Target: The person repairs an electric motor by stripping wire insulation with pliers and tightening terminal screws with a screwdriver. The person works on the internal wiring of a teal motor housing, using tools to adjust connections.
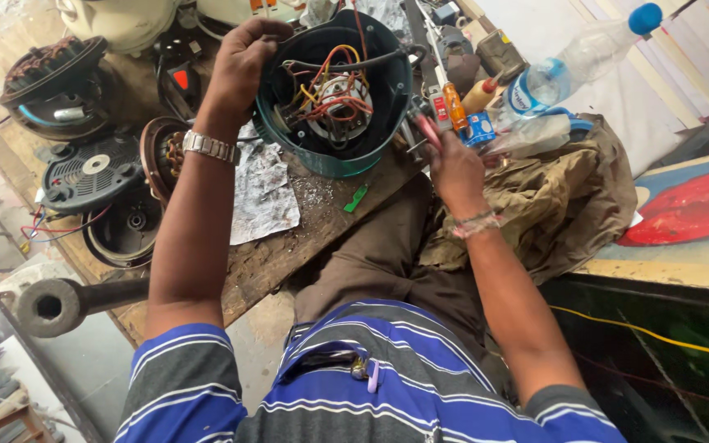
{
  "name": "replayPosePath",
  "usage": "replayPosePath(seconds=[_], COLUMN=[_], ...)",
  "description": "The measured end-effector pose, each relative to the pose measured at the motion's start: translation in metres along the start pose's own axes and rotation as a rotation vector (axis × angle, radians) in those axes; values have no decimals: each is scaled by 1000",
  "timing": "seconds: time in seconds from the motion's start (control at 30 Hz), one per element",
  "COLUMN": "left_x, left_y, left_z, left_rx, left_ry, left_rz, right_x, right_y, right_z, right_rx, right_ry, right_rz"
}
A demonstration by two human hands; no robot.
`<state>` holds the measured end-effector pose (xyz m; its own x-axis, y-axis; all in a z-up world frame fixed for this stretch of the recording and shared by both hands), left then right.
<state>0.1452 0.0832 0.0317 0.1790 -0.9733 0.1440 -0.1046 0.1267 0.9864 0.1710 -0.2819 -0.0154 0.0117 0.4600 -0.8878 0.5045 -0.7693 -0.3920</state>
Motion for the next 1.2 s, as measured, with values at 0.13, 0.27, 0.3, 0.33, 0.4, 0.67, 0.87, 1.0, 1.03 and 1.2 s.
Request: replayPosePath(seconds=[0.13, 0.27, 0.3, 0.33, 0.4, 0.67, 0.87, 1.0, 1.03, 1.2], left_x=[6, 9, 11, 12, 11, 13, 12, 12, 8, 8], left_y=[9, 9, 9, 8, 6, 6, 4, 6, 7, 15], left_z=[-1, -2, -3, -3, -3, 0, 3, 5, 7, 37], left_rx=[109, 77, 75, 62, 37, 56, 33, 77, 84, 180], left_ry=[-74, -116, -126, -127, -128, -159, -113, -95, -60, 225], left_rz=[14, 102, 131, 148, 177, 210, 273, 212, 168, -73], right_x=[25, 89, 91, 94, 99, 91, 47, 15, 10, -21], right_y=[-39, -102, -120, -122, -126, -78, -88, -63, -82, -115], right_z=[29, 82, 96, 97, 100, 57, 51, 68, 66, 27], right_rx=[-285, -551, -677, -667, -649, -665, -474, 204, 74, -300], right_ry=[148, -213, -199, -195, -184, -228, -154, -16, -49, 53], right_rz=[289, -13, -46, -15, 44, -27, -100, -833, -957, -548])
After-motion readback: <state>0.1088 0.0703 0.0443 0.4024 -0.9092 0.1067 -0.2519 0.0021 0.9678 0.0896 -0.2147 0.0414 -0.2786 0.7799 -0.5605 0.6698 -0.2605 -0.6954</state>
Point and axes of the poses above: each hand's wrist, its own z-axis away from the middle knuckle, its own x-axis out of the palm, y = z × x, the point moved 9 cm from there along -z, towards the middle knuckle, and after that the axes turned 1 degree about -x, right-handed, at the moved point
